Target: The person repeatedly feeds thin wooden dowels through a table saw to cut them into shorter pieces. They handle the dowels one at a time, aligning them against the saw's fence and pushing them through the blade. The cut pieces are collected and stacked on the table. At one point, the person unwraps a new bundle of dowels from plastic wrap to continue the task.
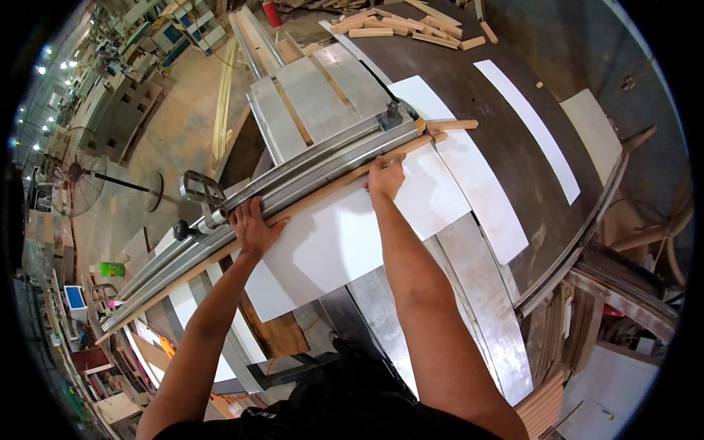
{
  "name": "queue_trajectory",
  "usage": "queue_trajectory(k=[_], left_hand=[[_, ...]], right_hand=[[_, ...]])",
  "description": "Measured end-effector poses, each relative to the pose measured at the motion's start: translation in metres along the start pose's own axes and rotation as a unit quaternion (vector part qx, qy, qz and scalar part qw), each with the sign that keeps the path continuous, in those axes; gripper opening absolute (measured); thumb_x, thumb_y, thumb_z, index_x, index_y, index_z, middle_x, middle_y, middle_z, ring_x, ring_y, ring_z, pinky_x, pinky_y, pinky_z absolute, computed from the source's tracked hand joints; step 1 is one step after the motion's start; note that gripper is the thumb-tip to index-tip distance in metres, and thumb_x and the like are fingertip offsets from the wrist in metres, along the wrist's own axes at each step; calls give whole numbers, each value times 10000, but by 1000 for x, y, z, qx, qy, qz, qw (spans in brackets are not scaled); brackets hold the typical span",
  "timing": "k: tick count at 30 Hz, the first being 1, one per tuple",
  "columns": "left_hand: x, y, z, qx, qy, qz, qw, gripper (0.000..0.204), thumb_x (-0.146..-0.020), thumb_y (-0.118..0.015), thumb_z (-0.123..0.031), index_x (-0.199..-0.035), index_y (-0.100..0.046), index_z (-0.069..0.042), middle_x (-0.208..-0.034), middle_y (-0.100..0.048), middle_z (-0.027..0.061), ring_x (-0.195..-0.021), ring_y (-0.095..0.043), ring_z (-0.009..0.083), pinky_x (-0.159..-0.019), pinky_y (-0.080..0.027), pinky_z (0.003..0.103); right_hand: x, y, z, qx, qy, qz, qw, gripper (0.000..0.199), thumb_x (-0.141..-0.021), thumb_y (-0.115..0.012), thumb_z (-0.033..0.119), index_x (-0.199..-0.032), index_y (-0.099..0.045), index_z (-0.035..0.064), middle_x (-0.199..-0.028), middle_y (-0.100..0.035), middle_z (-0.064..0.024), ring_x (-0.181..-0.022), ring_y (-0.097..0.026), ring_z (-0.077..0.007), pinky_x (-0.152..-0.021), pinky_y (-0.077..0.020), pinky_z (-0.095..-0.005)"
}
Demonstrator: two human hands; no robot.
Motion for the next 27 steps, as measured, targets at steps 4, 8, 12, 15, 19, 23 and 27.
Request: queue_trajectory(k=[4, 8, 12, 15, 19, 23, 27], left_hand=[[1, 1, 0, -2, 31, 18, 999, 877, -628, -901, -461, -1319, -519, -79, -1230, -548, 146, -1184, -505, 374, -1044, -346, 551], [-2, 6, -14, -10, 91, 41, 995, 849, -640, -908, -380, -1307, -495, -55, -1249, -532, 163, -1226, -473, 380, -1116, -293, 557], [-11, 13, -20, -19, 148, 59, 987, 815, -660, -902, -331, -1299, -487, -43, -1284, -524, 176, -1272, -457, 392, -1157, -270, 567], [-2, 16, -17, -18, 166, 43, 985, 758, -645, -904, -285, -1250, -512, -48, -1297, -533, 167, -1271, -473, 382, -1121, -291, 560], [-13, 18, -27, 7, 209, 89, 974, 797, -639, -907, -307, -1294, -517, -74, -1275, -546, 151, -1276, -486, 339, -1087, -296, 571], [-5, 17, -18, 17, 203, 76, 976, 784, -622, -912, -295, -1270, -527, -80, -1259, -551, 136, -1253, -496, 328, -1027, -311, 535], [-7, 14, -17, 35, 218, 81, 972, 768, -620, -908, -284, -1257, -534, -74, -1254, -555, 131, -1251, -499, 322, -1017, -315, 527]], right_hand=[[7, -1, 6, 6, 14, -7, 1000, 504, -970, -592, 170, -1378, -417, -69, -754, -704, -223, -457, -664, -287, -405, -542, -391], [-4, -5, -3, 7, 18, 11, 1000, 475, -971, -592, 179, -1336, -421, -73, -721, -697, -221, -457, -664, -288, -410, -544, -400], [2, -6, 8, -9, 48, 7, 999, 491, -985, -593, 210, -1334, -394, -73, -699, -688, -211, -450, -659, -284, -396, -539, -390], [8, -7, 0, -4, 28, 28, 999, 507, -997, -594, 220, -1365, -360, -38, -735, -685, -205, -445, -653, -275, -359, -521, -367], [-7, -6, 1, -5, 23, 21, 1000, 516, -999, -599, 223, -1369, -353, -39, -736, -685, -197, -446, -655, -270, -361, -528, -363], [1, -8, 3, 1, 28, 24, 999, 491, -1001, -591, 215, -1356, -366, -38, -728, -683, -190, -445, -656, -261, -355, -524, -355], [-3, -7, 4, -7, 51, 9, 999, 543, -999, -594, 212, -1400, -346, -57, -718, -678, -175, -429, -640, -246, -345, -513, -350]])
Point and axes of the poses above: each hand's wrist, its own x-axis away from the middle knuckle, its own y-axis out of the back of the hand, z = x × y, the point moved 8 cm from there along -x, towards the middle knuckle
